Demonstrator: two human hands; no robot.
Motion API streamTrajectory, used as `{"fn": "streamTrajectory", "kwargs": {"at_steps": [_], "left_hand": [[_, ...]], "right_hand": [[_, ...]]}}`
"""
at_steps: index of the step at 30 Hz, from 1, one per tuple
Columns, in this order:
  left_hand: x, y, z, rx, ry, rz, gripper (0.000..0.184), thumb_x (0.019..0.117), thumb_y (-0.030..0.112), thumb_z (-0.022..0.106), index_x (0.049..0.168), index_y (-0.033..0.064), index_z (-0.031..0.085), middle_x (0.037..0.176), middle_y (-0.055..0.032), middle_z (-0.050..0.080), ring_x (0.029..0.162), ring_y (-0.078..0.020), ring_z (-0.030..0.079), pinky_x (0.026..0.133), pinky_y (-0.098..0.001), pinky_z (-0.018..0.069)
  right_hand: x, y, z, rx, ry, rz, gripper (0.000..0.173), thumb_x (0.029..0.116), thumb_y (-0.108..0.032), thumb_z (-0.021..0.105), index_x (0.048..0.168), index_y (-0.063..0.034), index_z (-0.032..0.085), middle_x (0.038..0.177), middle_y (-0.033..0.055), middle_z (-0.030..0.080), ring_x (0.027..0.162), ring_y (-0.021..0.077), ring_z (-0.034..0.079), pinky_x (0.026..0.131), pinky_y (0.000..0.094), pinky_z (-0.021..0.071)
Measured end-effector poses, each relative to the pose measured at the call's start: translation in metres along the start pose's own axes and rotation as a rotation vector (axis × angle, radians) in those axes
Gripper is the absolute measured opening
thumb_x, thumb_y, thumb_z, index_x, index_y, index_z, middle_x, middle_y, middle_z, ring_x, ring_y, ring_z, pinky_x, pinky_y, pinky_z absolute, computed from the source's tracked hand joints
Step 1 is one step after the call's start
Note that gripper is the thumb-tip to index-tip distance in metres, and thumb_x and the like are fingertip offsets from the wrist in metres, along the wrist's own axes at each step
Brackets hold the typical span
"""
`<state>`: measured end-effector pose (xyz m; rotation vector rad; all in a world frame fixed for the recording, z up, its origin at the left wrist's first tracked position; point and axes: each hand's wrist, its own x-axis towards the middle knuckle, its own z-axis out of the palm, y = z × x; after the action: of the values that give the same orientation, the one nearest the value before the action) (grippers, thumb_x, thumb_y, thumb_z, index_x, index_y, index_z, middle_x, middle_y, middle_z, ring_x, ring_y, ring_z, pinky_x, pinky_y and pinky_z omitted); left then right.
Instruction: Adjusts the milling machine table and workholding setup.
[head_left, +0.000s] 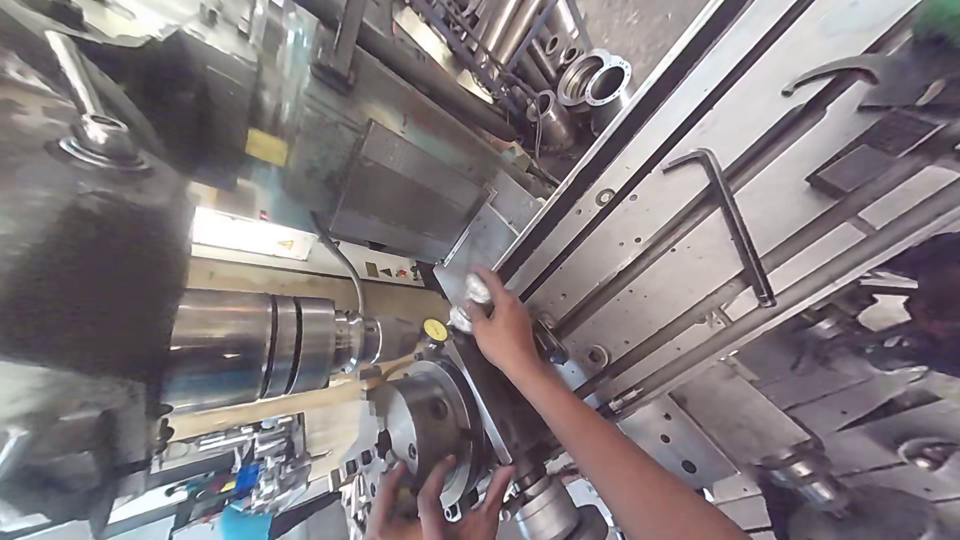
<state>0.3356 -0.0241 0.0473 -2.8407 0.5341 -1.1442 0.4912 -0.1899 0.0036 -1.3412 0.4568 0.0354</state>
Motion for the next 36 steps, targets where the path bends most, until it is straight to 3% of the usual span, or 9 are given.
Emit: {"fn": "streamTrajectory", "kwargs": {"at_steps": [10,15,20,26,33,36], "left_hand": [[0.000,0.001,0.000,-0.001,0.000,0.005,0.068,0.0616,0.079,0.080,0.102,0.0273,0.061,0.135,-0.0044,0.043,0.137,-0.0181,0.033,0.114,-0.0421,0.0196],[0.000,-0.002,0.001,-0.027,0.013,0.015,0.068,0.0606,0.077,0.082,0.101,0.0266,0.061,0.135,-0.0047,0.043,0.135,-0.0178,0.035,0.113,-0.0406,0.0225],[-0.001,-0.001,0.000,-0.021,0.007,0.007,0.068,0.0612,0.077,0.082,0.102,0.0270,0.061,0.135,-0.0045,0.043,0.136,-0.0184,0.034,0.113,-0.0406,0.0218],[-0.001,-0.002,0.001,-0.032,0.024,0.010,0.067,0.0599,0.077,0.083,0.101,0.0282,0.061,0.136,-0.0027,0.044,0.138,-0.0190,0.034,0.115,-0.0426,0.0218],[-0.001,0.001,-0.001,-0.027,0.023,0.003,0.068,0.0620,0.079,0.080,0.104,0.0293,0.061,0.136,-0.0018,0.044,0.139,-0.0183,0.034,0.115,-0.0417,0.0222],[-0.002,0.001,0.000,-0.043,0.024,-0.011,0.068,0.0611,0.079,0.081,0.105,0.0306,0.061,0.137,-0.0011,0.044,0.139,-0.0191,0.034,0.114,-0.0428,0.0230]], "right_hand": [[-0.002,0.005,0.003,0.033,0.084,-0.043,0.058,0.0985,-0.029,0.070,0.152,-0.0375,0.048,0.119,0.0217,0.064,0.098,0.0364,0.067,0.082,0.0550,0.0566],[-0.002,0.001,0.001,-0.021,-0.027,-0.003,0.059,0.0970,-0.027,0.070,0.150,-0.0397,0.049,0.129,0.0209,0.061,0.104,0.0363,0.066,0.085,0.0553,0.0565],[-0.004,0.005,0.003,0.038,0.087,-0.047,0.058,0.0973,-0.026,0.071,0.150,-0.0375,0.050,0.121,0.0206,0.063,0.100,0.0354,0.066,0.083,0.0541,0.0564],[-0.010,0.010,0.002,0.101,0.164,-0.128,0.057,0.0966,-0.026,0.071,0.149,-0.0386,0.052,0.122,0.0160,0.064,0.104,0.0323,0.066,0.083,0.0540,0.0559],[-0.037,0.010,-0.014,0.222,0.326,-0.319,0.054,0.0955,-0.020,0.071,0.146,-0.0331,0.056,0.128,0.0087,0.063,0.100,0.0194,0.069,0.080,0.0418,0.0611],[-0.057,0.013,-0.023,0.309,0.346,-0.406,0.055,0.0949,-0.018,0.070,0.147,-0.0269,0.056,0.126,0.0065,0.064,0.103,0.0159,0.068,0.084,0.0367,0.0620]]}}
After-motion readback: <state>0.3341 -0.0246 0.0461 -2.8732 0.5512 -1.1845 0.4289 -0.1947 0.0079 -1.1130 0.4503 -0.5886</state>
